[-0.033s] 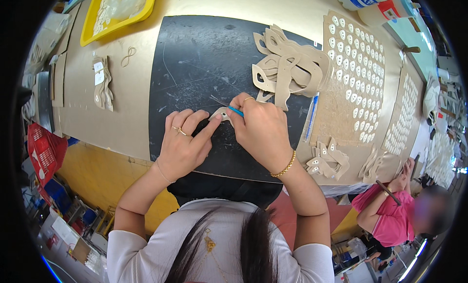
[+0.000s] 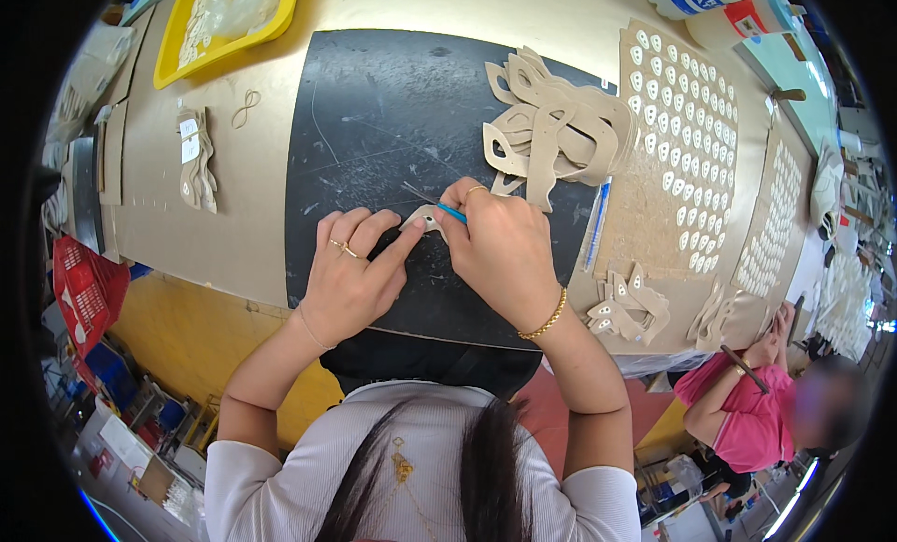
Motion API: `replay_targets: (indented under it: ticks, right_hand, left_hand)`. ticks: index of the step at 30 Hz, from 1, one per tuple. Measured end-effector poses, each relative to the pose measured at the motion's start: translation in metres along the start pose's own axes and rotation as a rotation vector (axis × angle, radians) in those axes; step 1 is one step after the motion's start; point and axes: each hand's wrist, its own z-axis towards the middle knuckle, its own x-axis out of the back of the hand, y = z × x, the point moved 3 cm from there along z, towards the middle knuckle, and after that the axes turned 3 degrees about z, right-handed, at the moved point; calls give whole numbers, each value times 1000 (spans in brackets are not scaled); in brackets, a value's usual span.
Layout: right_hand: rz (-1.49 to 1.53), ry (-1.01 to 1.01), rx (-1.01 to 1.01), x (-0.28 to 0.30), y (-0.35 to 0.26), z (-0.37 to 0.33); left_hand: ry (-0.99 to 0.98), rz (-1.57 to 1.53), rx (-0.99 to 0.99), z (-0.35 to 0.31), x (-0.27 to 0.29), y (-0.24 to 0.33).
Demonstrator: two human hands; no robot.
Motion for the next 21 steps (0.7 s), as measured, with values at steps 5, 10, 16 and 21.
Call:
replay_targets:
  ticks: [5,10,16,21]
  right_hand:
    - [47,0,-4,1,1,0]
    - [48,-27,30,9,2,5]
    - [13,-59,-74,10,-1,6]
    - [-5,-86,-120,11,-3,9]
  left_hand:
    - [47,33,-72,9,1,-3]
    - [76,124,-130,14,-1,-3]
    - [75,103,-170,15,-1,-6]
    - [75,80,-174,15,-1,-8]
